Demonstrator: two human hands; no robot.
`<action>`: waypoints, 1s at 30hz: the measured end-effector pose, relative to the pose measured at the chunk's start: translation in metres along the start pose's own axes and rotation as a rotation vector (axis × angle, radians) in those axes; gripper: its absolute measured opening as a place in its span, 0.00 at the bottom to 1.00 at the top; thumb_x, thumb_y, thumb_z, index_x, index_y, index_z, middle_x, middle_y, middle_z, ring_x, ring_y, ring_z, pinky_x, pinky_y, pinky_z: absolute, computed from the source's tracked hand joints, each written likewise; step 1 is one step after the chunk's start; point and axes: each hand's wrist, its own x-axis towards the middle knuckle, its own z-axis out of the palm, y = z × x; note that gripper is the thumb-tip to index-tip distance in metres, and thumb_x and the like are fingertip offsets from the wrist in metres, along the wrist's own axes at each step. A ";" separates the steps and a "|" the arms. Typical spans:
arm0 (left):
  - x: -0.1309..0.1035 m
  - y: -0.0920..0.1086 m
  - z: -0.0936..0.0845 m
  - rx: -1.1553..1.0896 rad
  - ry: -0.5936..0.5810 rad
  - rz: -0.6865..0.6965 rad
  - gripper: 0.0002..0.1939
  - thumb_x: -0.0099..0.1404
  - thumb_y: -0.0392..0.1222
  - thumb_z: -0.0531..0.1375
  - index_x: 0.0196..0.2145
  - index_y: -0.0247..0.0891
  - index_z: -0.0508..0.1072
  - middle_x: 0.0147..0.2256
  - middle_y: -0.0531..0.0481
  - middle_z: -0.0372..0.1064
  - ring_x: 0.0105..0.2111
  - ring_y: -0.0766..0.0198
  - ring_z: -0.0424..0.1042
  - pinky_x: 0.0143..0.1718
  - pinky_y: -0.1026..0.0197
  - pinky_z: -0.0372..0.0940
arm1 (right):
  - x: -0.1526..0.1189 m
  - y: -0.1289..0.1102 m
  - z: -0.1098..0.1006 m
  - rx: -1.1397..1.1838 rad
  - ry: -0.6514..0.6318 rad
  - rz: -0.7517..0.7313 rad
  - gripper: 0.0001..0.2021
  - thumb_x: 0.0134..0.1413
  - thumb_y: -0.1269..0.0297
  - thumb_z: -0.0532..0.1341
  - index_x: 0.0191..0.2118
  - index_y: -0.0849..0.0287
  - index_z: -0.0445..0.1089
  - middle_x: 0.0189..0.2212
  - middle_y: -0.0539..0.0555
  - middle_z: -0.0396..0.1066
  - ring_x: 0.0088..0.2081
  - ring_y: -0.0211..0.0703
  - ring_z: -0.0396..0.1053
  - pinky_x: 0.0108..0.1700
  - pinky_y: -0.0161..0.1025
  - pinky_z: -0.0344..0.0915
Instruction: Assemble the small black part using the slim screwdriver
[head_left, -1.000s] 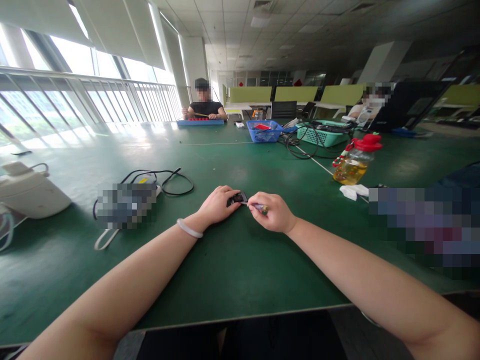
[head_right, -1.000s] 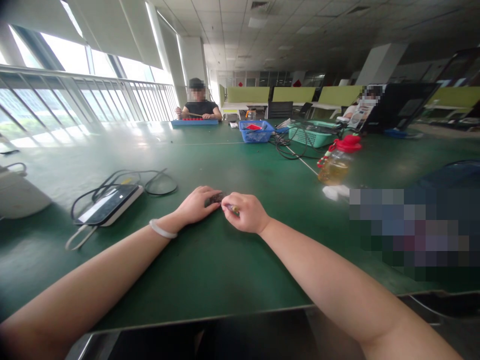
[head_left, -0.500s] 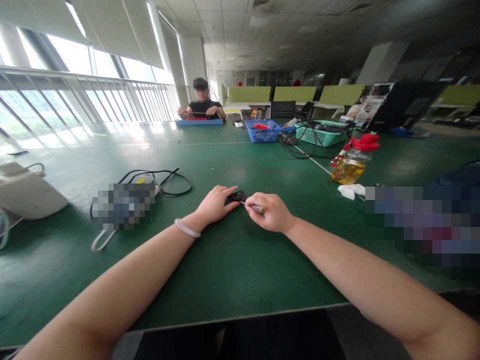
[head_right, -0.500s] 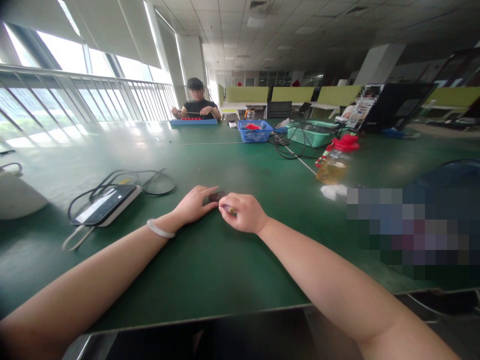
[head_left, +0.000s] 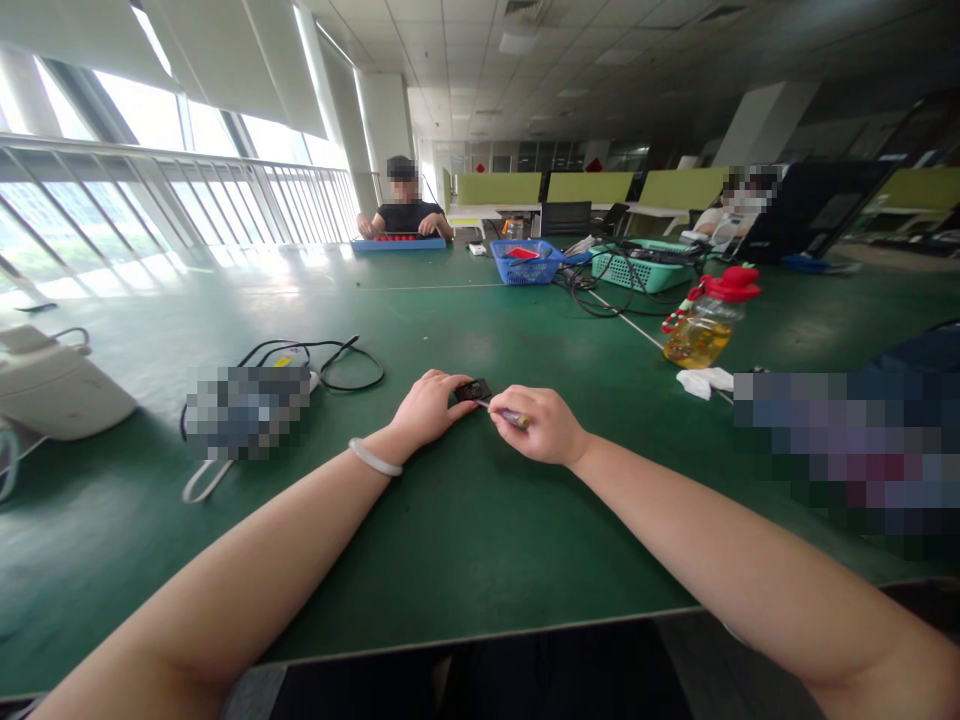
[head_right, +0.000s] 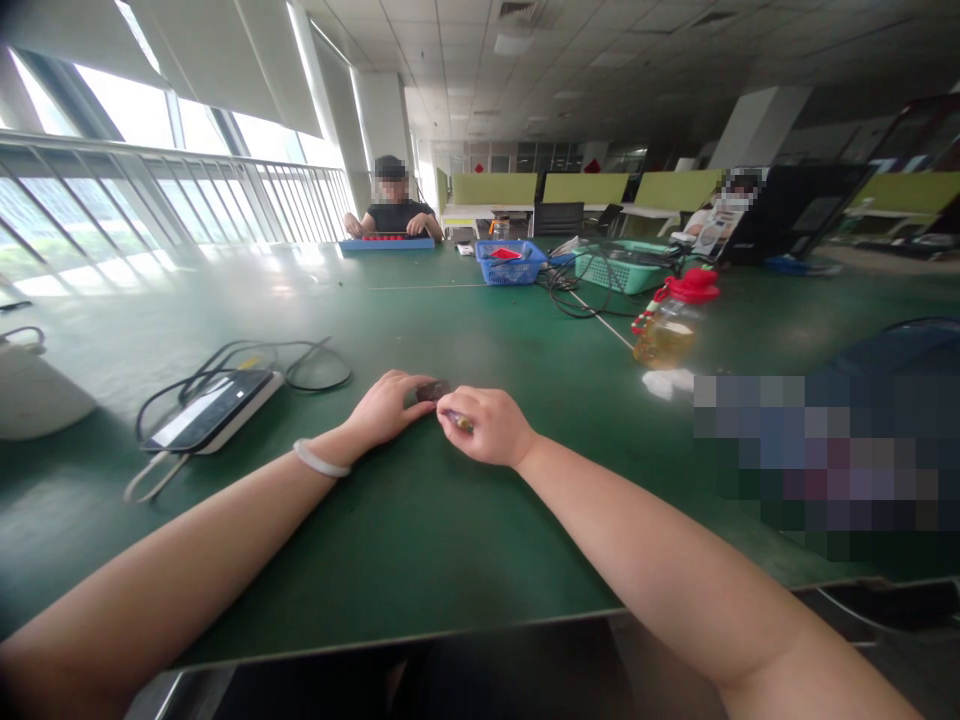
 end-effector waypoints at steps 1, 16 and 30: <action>0.000 0.000 0.000 0.000 0.002 0.004 0.22 0.63 0.53 0.58 0.50 0.39 0.70 0.43 0.44 0.73 0.46 0.53 0.68 0.50 0.53 0.62 | 0.000 0.000 0.000 -0.001 0.000 0.003 0.04 0.56 0.67 0.56 0.36 0.56 0.67 0.30 0.52 0.70 0.30 0.39 0.67 0.36 0.34 0.63; 0.001 -0.001 -0.002 0.025 -0.054 0.005 0.20 0.63 0.51 0.57 0.50 0.42 0.70 0.44 0.47 0.73 0.47 0.51 0.67 0.49 0.52 0.62 | 0.001 0.000 0.001 -0.008 0.003 0.003 0.04 0.56 0.67 0.56 0.36 0.57 0.68 0.30 0.52 0.71 0.30 0.39 0.68 0.36 0.34 0.63; -0.001 -0.002 0.002 -0.040 -0.091 -0.081 0.23 0.62 0.50 0.57 0.54 0.42 0.67 0.48 0.45 0.71 0.50 0.53 0.66 0.52 0.52 0.62 | 0.001 0.000 0.001 -0.014 -0.011 0.018 0.05 0.57 0.67 0.56 0.37 0.56 0.68 0.31 0.52 0.71 0.30 0.39 0.68 0.35 0.35 0.63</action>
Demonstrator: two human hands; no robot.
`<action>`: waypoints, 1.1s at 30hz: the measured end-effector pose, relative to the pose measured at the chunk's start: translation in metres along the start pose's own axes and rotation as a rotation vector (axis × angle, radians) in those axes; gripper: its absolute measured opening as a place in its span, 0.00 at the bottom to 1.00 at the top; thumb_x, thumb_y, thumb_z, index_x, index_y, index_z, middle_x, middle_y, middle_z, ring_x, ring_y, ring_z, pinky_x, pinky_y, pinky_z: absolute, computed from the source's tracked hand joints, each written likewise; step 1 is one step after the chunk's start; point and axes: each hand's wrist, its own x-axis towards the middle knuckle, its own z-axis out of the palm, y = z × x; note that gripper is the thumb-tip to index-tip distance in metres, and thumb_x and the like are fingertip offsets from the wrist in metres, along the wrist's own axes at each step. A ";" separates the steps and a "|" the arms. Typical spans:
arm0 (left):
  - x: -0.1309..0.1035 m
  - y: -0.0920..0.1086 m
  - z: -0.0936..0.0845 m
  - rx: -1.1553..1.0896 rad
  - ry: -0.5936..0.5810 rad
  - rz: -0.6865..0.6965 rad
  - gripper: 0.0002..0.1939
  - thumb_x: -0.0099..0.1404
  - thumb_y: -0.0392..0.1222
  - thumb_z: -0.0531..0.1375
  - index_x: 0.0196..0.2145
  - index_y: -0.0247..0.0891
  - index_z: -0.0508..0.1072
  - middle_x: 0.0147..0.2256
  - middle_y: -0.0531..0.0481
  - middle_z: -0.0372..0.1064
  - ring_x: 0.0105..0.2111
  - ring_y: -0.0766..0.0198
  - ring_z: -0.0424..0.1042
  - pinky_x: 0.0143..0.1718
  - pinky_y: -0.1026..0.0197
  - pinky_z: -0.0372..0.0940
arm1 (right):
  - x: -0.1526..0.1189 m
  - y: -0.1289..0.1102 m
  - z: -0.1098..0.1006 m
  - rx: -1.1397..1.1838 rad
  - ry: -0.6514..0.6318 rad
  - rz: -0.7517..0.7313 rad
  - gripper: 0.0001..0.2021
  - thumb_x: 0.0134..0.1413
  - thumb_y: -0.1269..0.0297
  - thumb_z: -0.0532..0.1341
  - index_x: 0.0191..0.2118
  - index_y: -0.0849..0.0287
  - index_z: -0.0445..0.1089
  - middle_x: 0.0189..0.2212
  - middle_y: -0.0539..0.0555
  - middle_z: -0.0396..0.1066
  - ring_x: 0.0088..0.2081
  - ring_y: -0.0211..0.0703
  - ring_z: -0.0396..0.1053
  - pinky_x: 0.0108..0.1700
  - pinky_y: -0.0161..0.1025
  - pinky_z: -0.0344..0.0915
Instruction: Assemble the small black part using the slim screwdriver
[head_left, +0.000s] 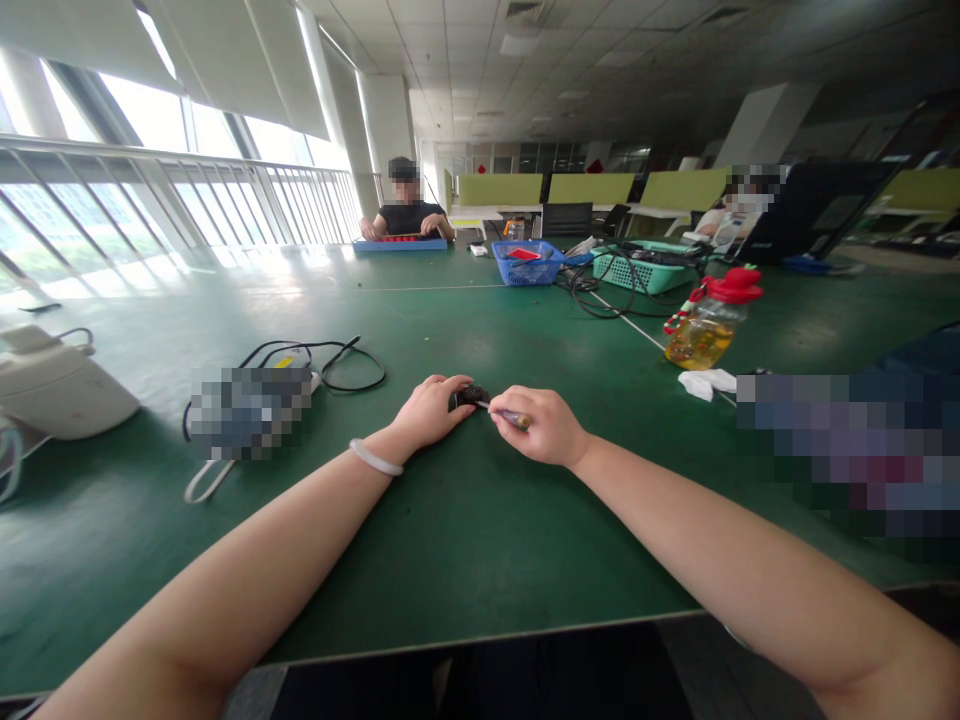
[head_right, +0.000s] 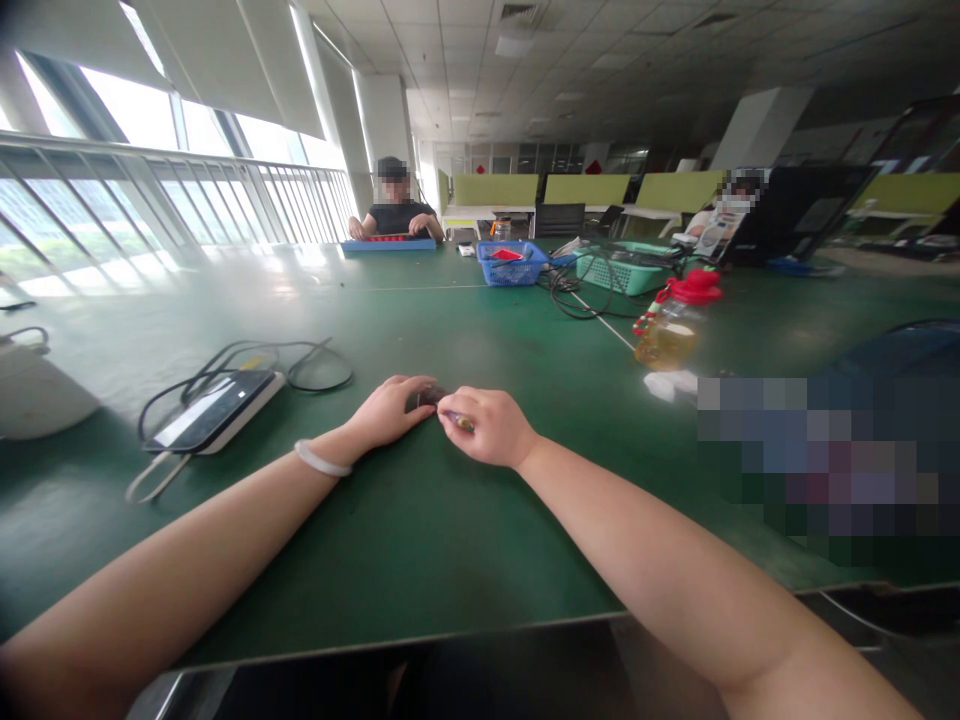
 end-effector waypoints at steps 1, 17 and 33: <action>0.000 0.000 0.000 -0.007 -0.002 0.000 0.23 0.62 0.50 0.57 0.54 0.42 0.67 0.48 0.45 0.71 0.50 0.53 0.66 0.52 0.52 0.61 | 0.000 0.000 0.000 -0.001 -0.002 -0.001 0.05 0.57 0.67 0.56 0.37 0.56 0.69 0.31 0.52 0.71 0.30 0.39 0.69 0.35 0.35 0.63; 0.002 -0.001 -0.001 -0.035 -0.024 -0.010 0.21 0.61 0.49 0.58 0.51 0.44 0.69 0.46 0.48 0.72 0.48 0.54 0.67 0.51 0.52 0.63 | 0.004 -0.009 -0.002 -0.227 -0.227 -0.247 0.07 0.55 0.66 0.56 0.30 0.58 0.70 0.25 0.51 0.68 0.26 0.37 0.64 0.30 0.36 0.54; 0.004 -0.002 -0.003 -0.085 -0.027 0.010 0.20 0.61 0.48 0.58 0.50 0.44 0.70 0.46 0.51 0.73 0.47 0.54 0.68 0.50 0.53 0.63 | 0.005 -0.011 0.002 -0.301 -0.324 -0.174 0.10 0.57 0.63 0.54 0.28 0.58 0.68 0.25 0.51 0.69 0.26 0.38 0.66 0.28 0.36 0.53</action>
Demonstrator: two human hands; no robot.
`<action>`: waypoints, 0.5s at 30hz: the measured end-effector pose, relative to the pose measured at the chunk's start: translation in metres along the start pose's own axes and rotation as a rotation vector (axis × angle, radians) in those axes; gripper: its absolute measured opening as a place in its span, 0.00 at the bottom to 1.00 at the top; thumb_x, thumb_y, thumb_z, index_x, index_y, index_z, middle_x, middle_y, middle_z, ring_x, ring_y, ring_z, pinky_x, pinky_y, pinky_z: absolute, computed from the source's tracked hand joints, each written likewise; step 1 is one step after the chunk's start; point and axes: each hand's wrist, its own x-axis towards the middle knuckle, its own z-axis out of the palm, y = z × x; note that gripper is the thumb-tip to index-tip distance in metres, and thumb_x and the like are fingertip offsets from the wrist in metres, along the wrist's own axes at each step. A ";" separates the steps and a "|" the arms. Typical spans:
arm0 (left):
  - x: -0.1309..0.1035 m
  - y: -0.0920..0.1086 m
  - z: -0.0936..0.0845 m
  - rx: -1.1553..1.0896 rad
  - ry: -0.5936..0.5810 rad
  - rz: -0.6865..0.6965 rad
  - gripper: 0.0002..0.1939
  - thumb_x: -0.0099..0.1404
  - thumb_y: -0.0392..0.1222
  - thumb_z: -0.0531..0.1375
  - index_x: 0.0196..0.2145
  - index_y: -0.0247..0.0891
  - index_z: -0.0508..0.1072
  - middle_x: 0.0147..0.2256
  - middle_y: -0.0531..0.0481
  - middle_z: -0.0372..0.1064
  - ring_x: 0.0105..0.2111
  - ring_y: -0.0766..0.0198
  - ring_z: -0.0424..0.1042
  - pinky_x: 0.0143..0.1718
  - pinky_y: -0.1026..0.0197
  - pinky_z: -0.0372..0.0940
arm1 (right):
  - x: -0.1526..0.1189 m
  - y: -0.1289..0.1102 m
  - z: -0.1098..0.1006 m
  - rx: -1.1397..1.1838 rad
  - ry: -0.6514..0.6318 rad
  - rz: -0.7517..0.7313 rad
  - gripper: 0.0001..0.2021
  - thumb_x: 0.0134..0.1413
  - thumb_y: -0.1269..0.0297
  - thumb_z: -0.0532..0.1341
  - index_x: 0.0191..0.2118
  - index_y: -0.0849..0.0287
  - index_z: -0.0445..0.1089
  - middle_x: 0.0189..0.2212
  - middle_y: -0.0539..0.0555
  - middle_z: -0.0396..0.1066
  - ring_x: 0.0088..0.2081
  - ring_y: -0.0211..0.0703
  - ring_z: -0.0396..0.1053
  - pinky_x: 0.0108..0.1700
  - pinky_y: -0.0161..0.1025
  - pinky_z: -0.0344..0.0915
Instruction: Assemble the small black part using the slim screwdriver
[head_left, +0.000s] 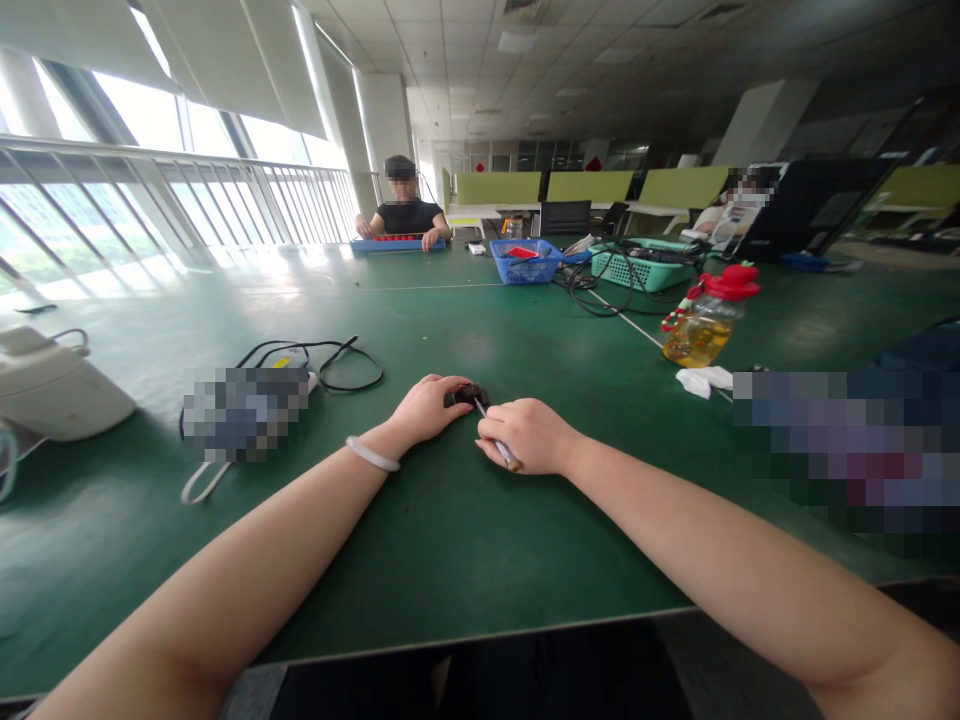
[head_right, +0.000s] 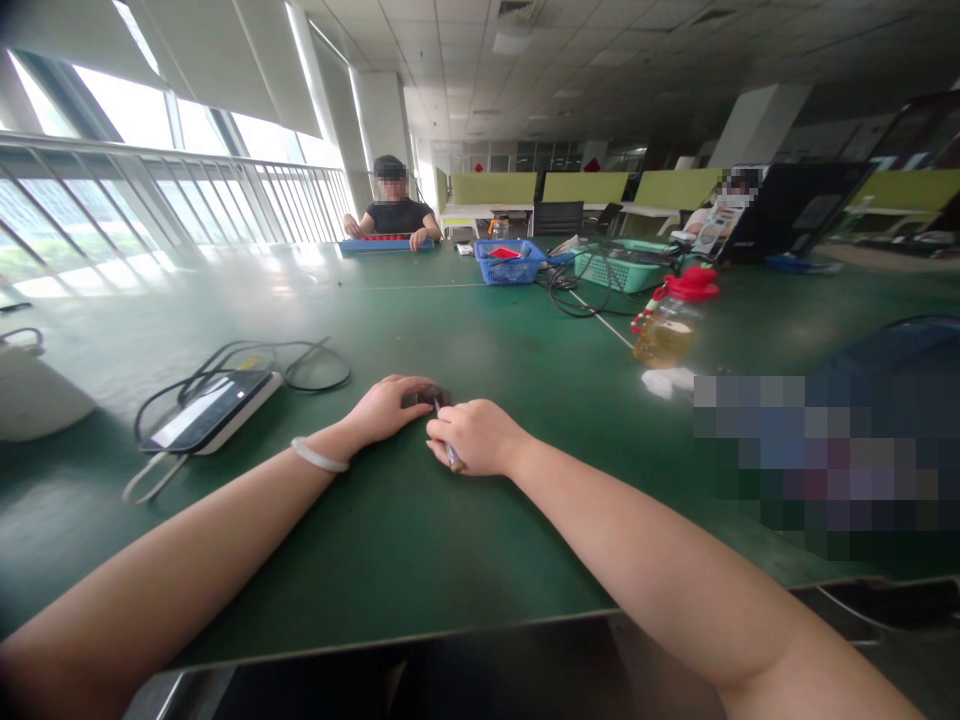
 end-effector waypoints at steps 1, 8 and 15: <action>0.000 0.000 0.000 0.000 0.000 -0.002 0.20 0.61 0.48 0.58 0.50 0.44 0.70 0.46 0.50 0.73 0.48 0.54 0.68 0.50 0.53 0.63 | 0.000 0.000 0.000 -0.004 -0.007 -0.003 0.10 0.57 0.63 0.55 0.28 0.58 0.68 0.25 0.52 0.70 0.26 0.38 0.66 0.28 0.36 0.53; 0.000 0.000 0.000 -0.001 0.000 -0.016 0.20 0.61 0.48 0.59 0.50 0.44 0.70 0.46 0.50 0.72 0.48 0.54 0.67 0.50 0.53 0.63 | 0.000 0.000 0.001 0.071 0.004 0.040 0.10 0.57 0.63 0.55 0.28 0.58 0.68 0.25 0.52 0.69 0.25 0.37 0.64 0.29 0.35 0.53; 0.000 0.000 0.000 0.004 -0.014 -0.040 0.21 0.60 0.49 0.59 0.51 0.45 0.70 0.46 0.49 0.72 0.48 0.54 0.67 0.51 0.54 0.63 | -0.004 0.008 0.002 0.375 0.171 0.254 0.11 0.61 0.63 0.52 0.30 0.58 0.68 0.26 0.51 0.68 0.27 0.36 0.64 0.31 0.33 0.55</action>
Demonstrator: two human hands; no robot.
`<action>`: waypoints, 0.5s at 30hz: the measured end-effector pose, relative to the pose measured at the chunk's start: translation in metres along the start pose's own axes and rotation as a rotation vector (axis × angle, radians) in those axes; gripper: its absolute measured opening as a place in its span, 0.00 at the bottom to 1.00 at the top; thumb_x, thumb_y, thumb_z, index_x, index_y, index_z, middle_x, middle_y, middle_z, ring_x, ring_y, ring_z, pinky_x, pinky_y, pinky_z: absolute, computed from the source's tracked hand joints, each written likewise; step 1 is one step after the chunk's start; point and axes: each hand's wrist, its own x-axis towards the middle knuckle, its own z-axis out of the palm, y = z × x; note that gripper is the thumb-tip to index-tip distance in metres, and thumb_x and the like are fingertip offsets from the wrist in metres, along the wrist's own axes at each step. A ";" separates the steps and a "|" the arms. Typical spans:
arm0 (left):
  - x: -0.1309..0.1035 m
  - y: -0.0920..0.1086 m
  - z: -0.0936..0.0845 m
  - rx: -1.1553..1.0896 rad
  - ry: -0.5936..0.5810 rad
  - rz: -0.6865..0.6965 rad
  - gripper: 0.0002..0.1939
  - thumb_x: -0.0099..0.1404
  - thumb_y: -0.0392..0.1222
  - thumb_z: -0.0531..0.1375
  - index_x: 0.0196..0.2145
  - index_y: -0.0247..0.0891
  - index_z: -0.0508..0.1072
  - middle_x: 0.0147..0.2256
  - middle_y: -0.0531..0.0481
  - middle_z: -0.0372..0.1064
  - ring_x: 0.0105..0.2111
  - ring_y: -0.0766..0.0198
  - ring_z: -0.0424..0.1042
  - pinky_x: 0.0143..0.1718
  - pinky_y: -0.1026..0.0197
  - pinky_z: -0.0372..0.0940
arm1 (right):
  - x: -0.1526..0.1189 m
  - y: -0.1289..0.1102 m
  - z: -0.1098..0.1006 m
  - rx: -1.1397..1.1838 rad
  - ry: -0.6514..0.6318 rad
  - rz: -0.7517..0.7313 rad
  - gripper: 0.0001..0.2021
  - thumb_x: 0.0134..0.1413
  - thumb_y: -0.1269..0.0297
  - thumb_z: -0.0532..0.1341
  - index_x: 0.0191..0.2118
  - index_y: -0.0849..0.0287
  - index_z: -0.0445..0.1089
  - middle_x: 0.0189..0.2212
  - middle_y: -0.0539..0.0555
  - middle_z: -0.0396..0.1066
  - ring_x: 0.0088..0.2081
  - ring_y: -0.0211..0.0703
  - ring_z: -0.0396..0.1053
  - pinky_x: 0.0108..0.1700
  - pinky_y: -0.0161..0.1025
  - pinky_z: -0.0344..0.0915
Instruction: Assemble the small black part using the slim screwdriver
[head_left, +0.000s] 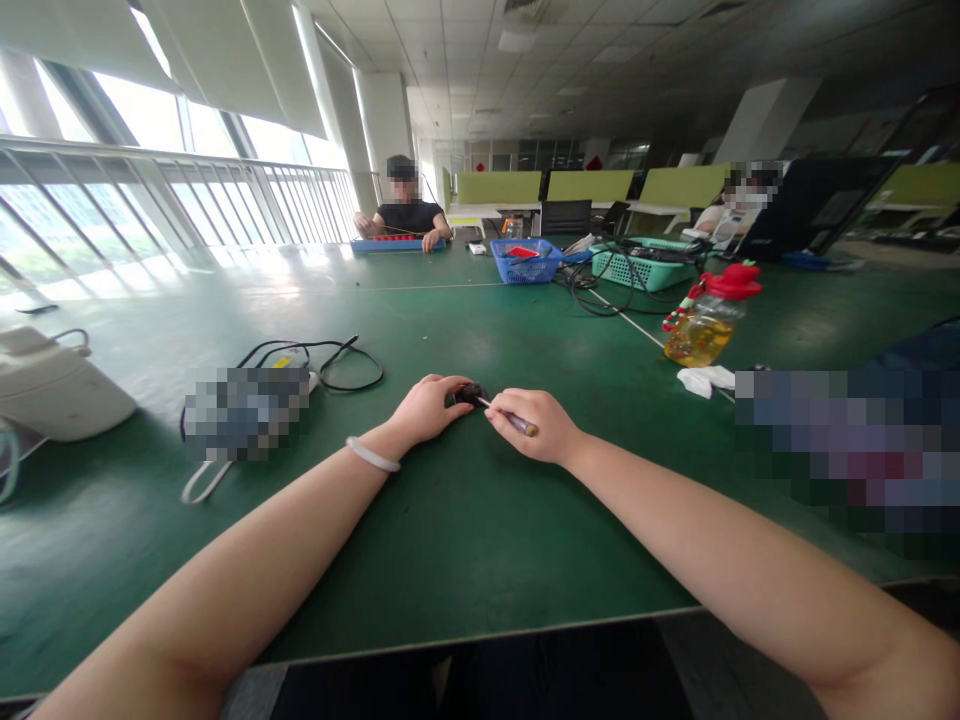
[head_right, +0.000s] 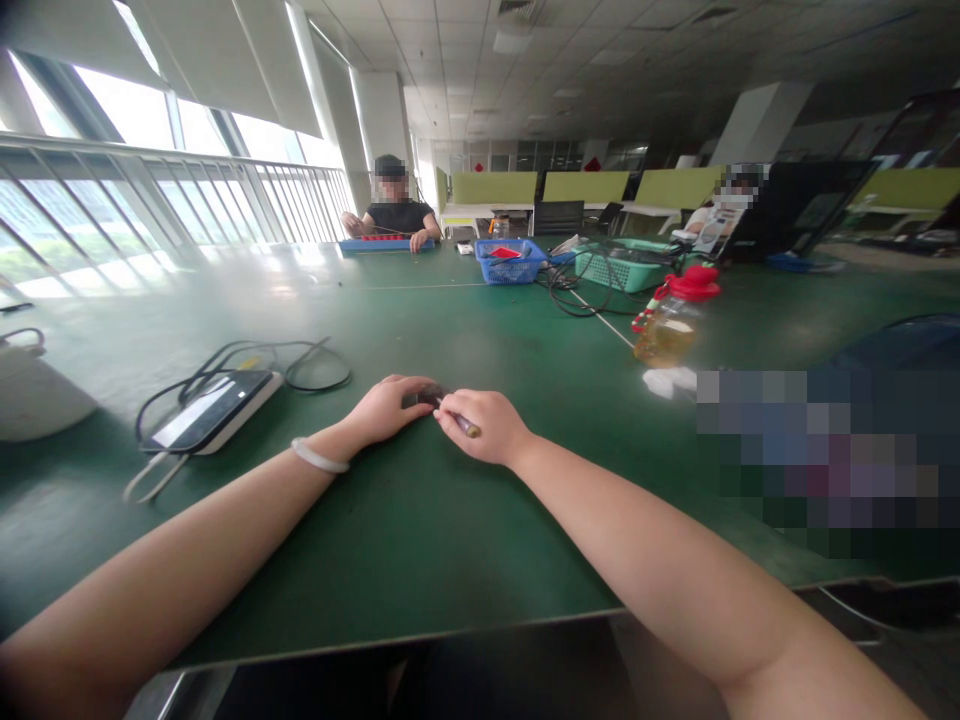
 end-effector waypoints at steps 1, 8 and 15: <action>0.000 0.000 0.000 0.001 0.000 -0.001 0.21 0.60 0.49 0.59 0.51 0.45 0.70 0.47 0.49 0.72 0.48 0.54 0.67 0.50 0.54 0.63 | 0.000 0.001 0.000 0.030 0.014 0.013 0.12 0.61 0.63 0.52 0.30 0.58 0.68 0.26 0.51 0.68 0.27 0.36 0.64 0.31 0.33 0.56; 0.000 -0.001 0.000 0.008 -0.008 -0.001 0.21 0.61 0.49 0.59 0.52 0.45 0.69 0.46 0.48 0.72 0.49 0.54 0.67 0.50 0.54 0.63 | -0.001 0.003 0.000 0.071 0.051 -0.006 0.12 0.61 0.63 0.52 0.29 0.58 0.67 0.24 0.51 0.67 0.25 0.35 0.63 0.31 0.33 0.56; -0.001 -0.001 0.001 0.000 0.009 0.024 0.24 0.61 0.48 0.59 0.55 0.48 0.66 0.44 0.49 0.72 0.47 0.55 0.68 0.48 0.54 0.64 | -0.001 0.004 0.001 0.079 0.074 0.007 0.11 0.61 0.62 0.52 0.30 0.58 0.67 0.25 0.51 0.66 0.27 0.36 0.63 0.32 0.33 0.57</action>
